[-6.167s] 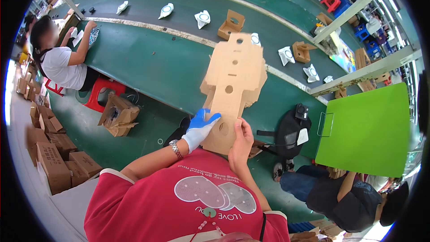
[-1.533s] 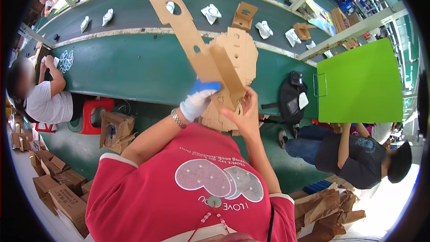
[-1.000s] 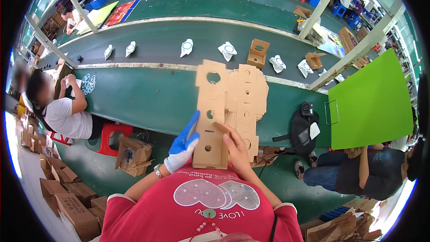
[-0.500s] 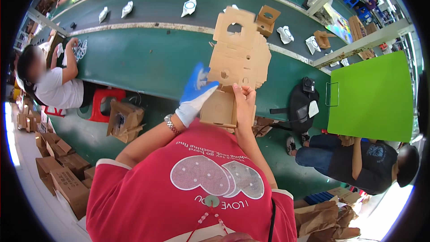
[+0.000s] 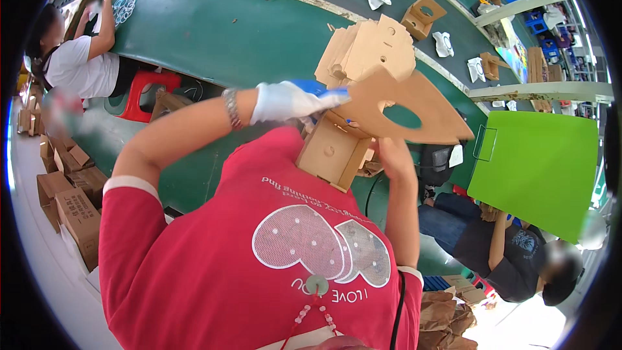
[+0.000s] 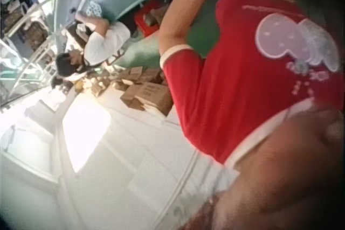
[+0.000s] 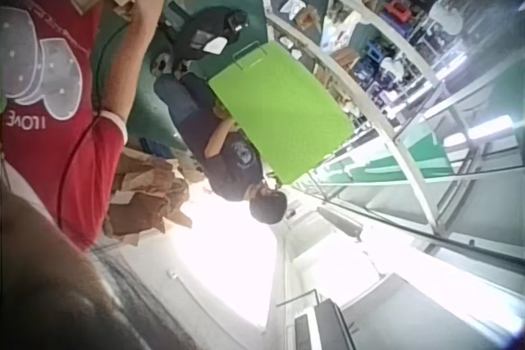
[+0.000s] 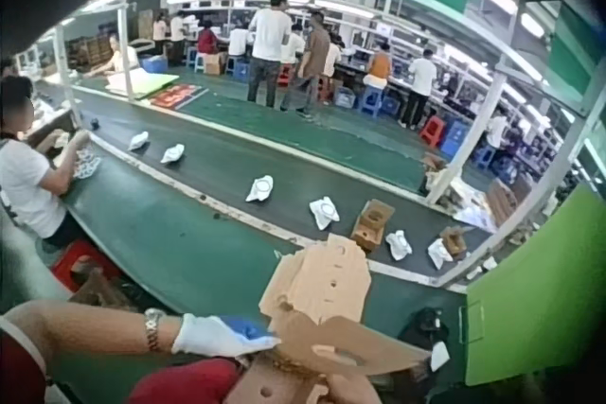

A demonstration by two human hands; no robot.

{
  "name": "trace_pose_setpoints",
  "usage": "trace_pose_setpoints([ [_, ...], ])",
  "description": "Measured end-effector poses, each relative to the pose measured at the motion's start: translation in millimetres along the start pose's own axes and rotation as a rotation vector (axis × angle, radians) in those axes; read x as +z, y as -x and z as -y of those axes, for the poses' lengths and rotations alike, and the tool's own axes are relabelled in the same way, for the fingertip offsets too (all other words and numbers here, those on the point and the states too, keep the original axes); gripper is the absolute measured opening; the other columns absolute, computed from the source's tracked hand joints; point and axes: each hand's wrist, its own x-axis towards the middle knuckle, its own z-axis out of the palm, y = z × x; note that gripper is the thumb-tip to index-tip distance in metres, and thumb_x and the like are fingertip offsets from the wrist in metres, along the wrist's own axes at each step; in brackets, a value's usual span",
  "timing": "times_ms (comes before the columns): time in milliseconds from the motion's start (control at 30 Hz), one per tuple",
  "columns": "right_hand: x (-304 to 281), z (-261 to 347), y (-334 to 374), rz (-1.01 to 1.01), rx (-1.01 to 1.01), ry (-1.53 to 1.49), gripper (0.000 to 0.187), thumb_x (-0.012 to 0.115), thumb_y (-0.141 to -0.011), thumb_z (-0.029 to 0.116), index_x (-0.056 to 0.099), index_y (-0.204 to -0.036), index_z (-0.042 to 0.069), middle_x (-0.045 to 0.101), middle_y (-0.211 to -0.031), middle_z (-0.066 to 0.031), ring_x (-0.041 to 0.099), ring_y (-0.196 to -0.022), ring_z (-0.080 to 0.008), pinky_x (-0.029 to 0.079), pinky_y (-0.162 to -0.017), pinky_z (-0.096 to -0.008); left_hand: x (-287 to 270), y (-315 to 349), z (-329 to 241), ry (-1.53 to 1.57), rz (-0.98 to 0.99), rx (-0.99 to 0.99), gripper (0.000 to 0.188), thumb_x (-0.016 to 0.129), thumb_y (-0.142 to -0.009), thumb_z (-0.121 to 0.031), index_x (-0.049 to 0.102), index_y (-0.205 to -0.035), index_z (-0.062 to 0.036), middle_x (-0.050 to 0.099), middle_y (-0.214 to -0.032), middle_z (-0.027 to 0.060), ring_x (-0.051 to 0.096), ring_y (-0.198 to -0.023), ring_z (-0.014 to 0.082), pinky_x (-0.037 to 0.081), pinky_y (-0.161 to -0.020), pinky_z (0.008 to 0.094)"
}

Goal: Folding and assembling cardboard components into complex structural shapes at a factory workbench.

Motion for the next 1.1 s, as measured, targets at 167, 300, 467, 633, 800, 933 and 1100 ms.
trace_pose_setpoints([
  [167,-11.4,34.7,-13.0,0.327,-0.014,0.254,0.054,0.069,-0.091,0.034,0.058,-0.126,-0.006,0.062,-0.128,-0.0134,0.057,-0.117,-0.0176,0.044,-0.098,-0.0300,-5.5,-8.7,-17.7,-0.379,0.216,0.073,0.052,0.069,-0.089,-0.042,0.060,-0.128,-0.0074,0.067,-0.114,0.0063,0.063,-0.103,0.0167,0.051,-0.089,0.0296],
  [300,3.5,20.3,-20.5,0.304,0.060,0.239,0.054,0.070,-0.090,0.031,0.058,-0.130,-0.004,0.063,-0.126,-0.0091,0.058,-0.113,-0.0151,0.044,-0.098,-0.0292,16.5,-12.3,-11.8,-0.321,-0.010,0.167,0.048,0.065,-0.092,-0.042,0.061,-0.128,-0.0097,0.065,-0.120,0.0074,0.062,-0.107,0.0171,0.049,-0.093,0.0298],
  [467,19.8,10.6,-23.4,0.183,-0.012,-0.059,0.056,0.071,-0.090,0.030,0.057,-0.130,-0.006,0.065,-0.120,-0.0106,0.059,-0.109,-0.0151,0.045,-0.096,-0.0287,36.6,-2.5,-18.3,0.282,-0.101,0.221,0.070,0.041,-0.099,-0.060,0.039,-0.147,-0.0095,0.055,-0.134,0.0094,0.055,-0.118,0.0171,0.046,-0.099,0.0339],
  [633,13.5,-3.1,-27.2,0.177,0.013,-0.007,0.065,0.073,-0.088,0.033,0.053,-0.133,-0.009,0.064,-0.122,-0.0139,0.059,-0.113,-0.0180,0.044,-0.097,-0.0297,28.2,-13.2,-21.7,-0.104,0.004,0.457,0.046,0.034,-0.106,-0.019,0.028,-0.150,-0.0064,0.036,-0.154,0.0116,0.047,-0.134,0.0202,0.040,-0.108,0.0307],
  [800,4.5,-33.0,-55.0,-0.042,-0.041,0.067,0.058,0.071,-0.090,0.033,0.057,-0.128,-0.009,0.065,-0.122,-0.0174,0.061,-0.111,-0.0202,0.046,-0.094,-0.0312,16.9,-49.0,-32.2,-0.643,-0.293,0.033,0.057,0.033,-0.107,-0.037,0.026,-0.152,-0.0027,0.039,-0.153,0.0137,0.048,-0.134,0.0263,0.043,-0.106,0.0337],
  [933,-10.5,-57.7,-103.4,-0.512,-0.065,-0.013,0.043,0.068,-0.091,0.030,0.067,-0.115,-0.005,0.066,-0.115,-0.0239,0.061,-0.106,-0.0269,0.046,-0.093,-0.0371,-25.7,-86.0,71.2,0.461,-0.421,0.477,0.066,0.041,-0.104,-0.042,0.025,-0.153,-0.0010,0.032,-0.157,0.0128,0.032,-0.145,0.0260,0.031,-0.115,0.0359],
  [1100,11.6,-90.8,-119.6,-0.904,-0.243,0.595,0.040,0.075,-0.083,0.029,0.070,-0.109,-0.002,0.061,-0.103,-0.0158,0.055,-0.100,-0.0344,0.044,-0.093,-0.0408,-6.4,-65.4,141.9,-0.416,-0.457,0.640,0.096,0.079,-0.081,-0.034,0.025,-0.154,-0.0036,0.027,-0.159,0.0167,0.025,-0.147,0.0309,0.027,-0.117,0.0410],
])
